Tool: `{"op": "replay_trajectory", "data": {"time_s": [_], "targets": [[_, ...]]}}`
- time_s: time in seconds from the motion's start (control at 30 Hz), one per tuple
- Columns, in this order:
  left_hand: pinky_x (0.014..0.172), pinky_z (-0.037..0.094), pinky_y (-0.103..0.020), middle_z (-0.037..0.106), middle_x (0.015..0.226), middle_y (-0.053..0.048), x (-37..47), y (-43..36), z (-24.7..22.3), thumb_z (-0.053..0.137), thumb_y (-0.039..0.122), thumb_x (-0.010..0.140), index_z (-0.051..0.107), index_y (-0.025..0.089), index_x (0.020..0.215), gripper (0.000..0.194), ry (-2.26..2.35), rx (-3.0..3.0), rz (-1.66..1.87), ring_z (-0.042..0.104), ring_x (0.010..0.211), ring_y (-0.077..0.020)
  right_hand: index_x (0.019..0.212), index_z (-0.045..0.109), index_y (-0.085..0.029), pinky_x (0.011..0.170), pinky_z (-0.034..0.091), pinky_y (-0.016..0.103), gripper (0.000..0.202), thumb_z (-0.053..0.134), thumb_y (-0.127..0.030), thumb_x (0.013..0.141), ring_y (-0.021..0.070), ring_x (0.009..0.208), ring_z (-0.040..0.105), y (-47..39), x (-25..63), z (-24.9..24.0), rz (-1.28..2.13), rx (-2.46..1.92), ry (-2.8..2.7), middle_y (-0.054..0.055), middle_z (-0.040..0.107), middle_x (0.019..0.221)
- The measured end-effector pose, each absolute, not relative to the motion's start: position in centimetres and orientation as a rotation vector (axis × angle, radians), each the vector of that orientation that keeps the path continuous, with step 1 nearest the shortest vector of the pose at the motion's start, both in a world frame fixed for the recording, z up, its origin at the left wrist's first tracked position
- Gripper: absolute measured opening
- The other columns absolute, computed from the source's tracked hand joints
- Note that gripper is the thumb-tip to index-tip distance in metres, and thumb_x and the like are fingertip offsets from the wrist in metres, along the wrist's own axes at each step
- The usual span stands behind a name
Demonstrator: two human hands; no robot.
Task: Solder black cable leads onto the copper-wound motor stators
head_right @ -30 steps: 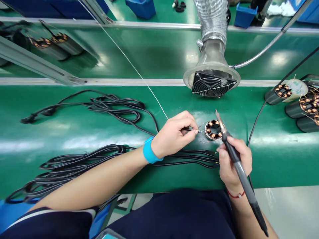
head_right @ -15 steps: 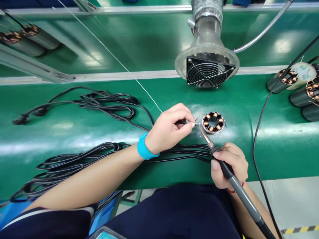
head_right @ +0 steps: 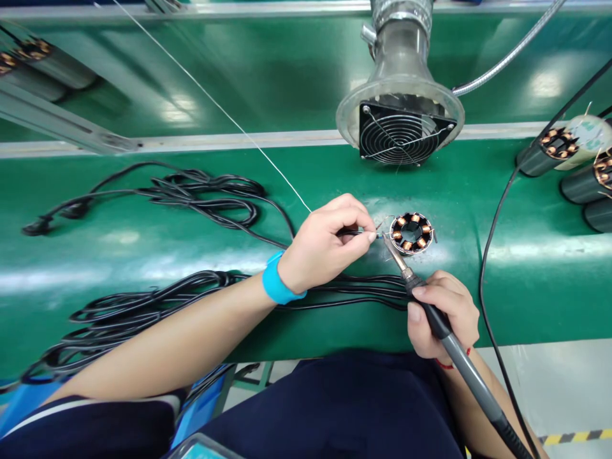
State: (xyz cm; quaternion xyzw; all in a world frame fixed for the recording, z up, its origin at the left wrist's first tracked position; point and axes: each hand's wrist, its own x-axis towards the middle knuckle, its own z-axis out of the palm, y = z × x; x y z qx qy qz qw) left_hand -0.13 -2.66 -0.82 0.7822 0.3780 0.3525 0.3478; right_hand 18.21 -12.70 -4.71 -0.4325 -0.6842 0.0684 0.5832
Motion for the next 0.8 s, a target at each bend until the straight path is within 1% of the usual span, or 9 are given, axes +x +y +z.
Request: {"op": "replay_trajectory", "data": {"time_s": [0.17,0.3,0.5,0.6,0.8], "targets": [[0.066,0.046,-0.024,0.060,0.077,-0.001,-0.11,-2.68,-0.79,0.056,0.004,0.078,0.060,0.017,0.069,0.016,0.990,2.013,0.912,0.053,0.070,-0.0113,0.104,0.063,-0.021,0.046,0.047,0.032,0.022,0.062,-0.018,0.083,0.0126,0.048,0.052,-12.65,18.32,-4.82,0.168,-0.984,-1.594,-0.001,0.060,0.068],[0.066,0.045,-0.025,0.060,0.078,-0.001,-0.08,-2.61,-0.82,0.055,0.005,0.078,0.060,0.017,0.069,0.016,0.999,2.010,0.898,0.053,0.071,-0.0119,0.104,0.062,-0.022,0.045,0.046,0.032,0.020,0.061,-0.021,0.084,0.0132,0.048,0.052,-12.64,18.22,-4.72,0.163,-1.002,-1.601,-0.002,0.060,0.068],[0.067,0.045,-0.025,0.059,0.078,-0.001,-0.11,-2.57,-0.88,0.054,0.004,0.079,0.060,0.017,0.069,0.017,0.964,2.022,0.925,0.053,0.071,-0.0116,0.105,0.062,-0.021,0.046,0.046,0.032,0.020,0.061,-0.021,0.085,0.0130,0.049,0.053,-12.54,18.09,-4.60,0.158,-0.993,-1.604,-0.002,0.060,0.069],[0.067,0.046,-0.025,0.060,0.078,-0.001,-0.11,-2.58,-0.92,0.054,0.004,0.079,0.060,0.017,0.070,0.017,0.965,2.026,0.935,0.054,0.071,-0.0116,0.105,0.062,-0.022,0.045,0.045,0.032,0.019,0.061,-0.022,0.086,0.0126,0.047,0.052,-12.52,18.23,-4.72,0.142,-0.992,-1.583,-0.003,0.059,0.067],[0.068,0.047,-0.025,0.059,0.079,-0.002,-0.16,-2.54,-1.08,0.054,0.004,0.079,0.061,0.016,0.071,0.016,0.953,2.035,0.963,0.055,0.073,-0.0121,0.106,0.064,-0.020,0.044,0.043,0.030,0.021,0.063,-0.021,0.085,0.0124,0.049,0.051,-12.50,18.45,-5.02,0.161,-0.974,-1.537,-0.004,0.054,0.065]]}}
